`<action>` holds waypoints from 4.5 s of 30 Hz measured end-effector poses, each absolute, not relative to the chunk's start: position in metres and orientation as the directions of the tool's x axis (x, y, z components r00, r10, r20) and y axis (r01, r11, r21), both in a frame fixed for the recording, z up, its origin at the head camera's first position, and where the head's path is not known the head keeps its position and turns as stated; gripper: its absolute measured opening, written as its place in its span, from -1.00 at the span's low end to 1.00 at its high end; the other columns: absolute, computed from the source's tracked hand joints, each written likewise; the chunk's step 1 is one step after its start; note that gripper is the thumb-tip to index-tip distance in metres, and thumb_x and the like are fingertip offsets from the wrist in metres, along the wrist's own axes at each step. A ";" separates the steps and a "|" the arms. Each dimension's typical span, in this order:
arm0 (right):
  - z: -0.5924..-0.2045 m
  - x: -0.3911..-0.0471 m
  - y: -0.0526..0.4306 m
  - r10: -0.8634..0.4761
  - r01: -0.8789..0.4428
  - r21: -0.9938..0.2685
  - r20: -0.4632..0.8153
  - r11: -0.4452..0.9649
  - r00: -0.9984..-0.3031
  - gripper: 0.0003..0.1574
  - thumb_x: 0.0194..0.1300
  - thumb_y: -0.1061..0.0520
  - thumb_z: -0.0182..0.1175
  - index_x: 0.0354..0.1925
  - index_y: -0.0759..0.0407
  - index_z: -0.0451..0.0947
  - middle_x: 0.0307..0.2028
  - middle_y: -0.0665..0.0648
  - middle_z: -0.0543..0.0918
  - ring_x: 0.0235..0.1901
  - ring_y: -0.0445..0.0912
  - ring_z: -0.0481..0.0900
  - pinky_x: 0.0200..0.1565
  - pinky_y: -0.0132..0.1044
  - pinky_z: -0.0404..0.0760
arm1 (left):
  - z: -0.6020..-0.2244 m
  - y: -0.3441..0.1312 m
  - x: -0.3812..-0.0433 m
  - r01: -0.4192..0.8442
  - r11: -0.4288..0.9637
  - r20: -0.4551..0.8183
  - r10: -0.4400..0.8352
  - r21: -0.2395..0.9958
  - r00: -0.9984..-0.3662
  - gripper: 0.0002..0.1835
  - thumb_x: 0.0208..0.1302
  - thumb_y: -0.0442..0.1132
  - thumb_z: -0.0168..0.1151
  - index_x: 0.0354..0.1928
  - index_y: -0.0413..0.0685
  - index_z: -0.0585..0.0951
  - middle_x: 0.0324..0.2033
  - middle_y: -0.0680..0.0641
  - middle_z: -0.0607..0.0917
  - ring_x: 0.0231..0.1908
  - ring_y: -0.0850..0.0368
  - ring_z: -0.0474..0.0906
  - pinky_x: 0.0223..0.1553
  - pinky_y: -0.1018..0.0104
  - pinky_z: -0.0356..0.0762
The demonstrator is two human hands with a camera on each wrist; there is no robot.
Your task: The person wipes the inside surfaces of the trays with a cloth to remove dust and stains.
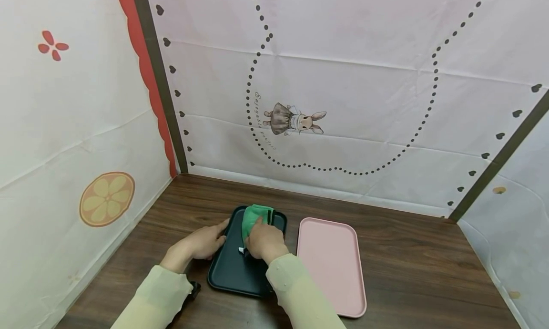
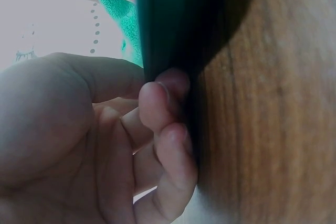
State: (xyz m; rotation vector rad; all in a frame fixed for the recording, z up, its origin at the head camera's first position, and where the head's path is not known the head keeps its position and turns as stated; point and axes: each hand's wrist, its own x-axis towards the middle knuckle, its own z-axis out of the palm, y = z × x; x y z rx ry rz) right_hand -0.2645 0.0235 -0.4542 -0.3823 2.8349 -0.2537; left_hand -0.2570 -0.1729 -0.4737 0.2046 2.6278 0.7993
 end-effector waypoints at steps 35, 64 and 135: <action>-0.456 -0.253 -0.001 -0.274 -0.220 -0.216 -0.269 0.951 -0.923 -0.01 0.54 -0.22 0.12 0.61 0.30 0.07 -0.49 0.14 0.66 -0.54 -0.04 0.57 -0.46 -0.13 0.59 | -0.471 -0.173 -0.255 0.055 0.834 -0.297 0.256 0.549 -0.920 -0.34 0.63 -0.20 -0.04 0.66 -0.03 0.09 -0.68 -0.08 0.62 -0.70 0.09 0.48 -0.48 0.24 0.47; -0.452 -0.230 -0.015 -0.229 -0.187 -0.163 -0.298 0.969 -0.927 0.02 0.56 -0.26 0.07 0.61 0.35 0.03 -0.69 0.11 0.57 -0.65 -0.03 0.55 -0.40 -0.09 0.67 | -0.472 -0.174 -0.256 0.045 0.821 -0.299 0.257 0.569 -0.919 -0.34 0.62 -0.22 -0.03 0.66 0.00 0.10 -0.68 -0.08 0.61 -0.70 0.09 0.48 -0.51 0.25 0.48; -0.460 -0.195 0.001 -0.271 -0.252 -0.126 -0.167 0.960 -0.948 -0.02 0.49 -0.24 0.15 0.52 0.42 0.23 -0.69 0.15 0.57 -0.66 0.00 0.57 -0.56 -0.08 0.62 | -0.474 -0.174 -0.256 0.073 0.839 -0.282 0.261 0.539 -0.923 -0.34 0.61 -0.21 -0.01 0.64 -0.13 0.11 -0.60 -0.04 0.61 -0.65 0.12 0.51 -0.16 0.15 0.57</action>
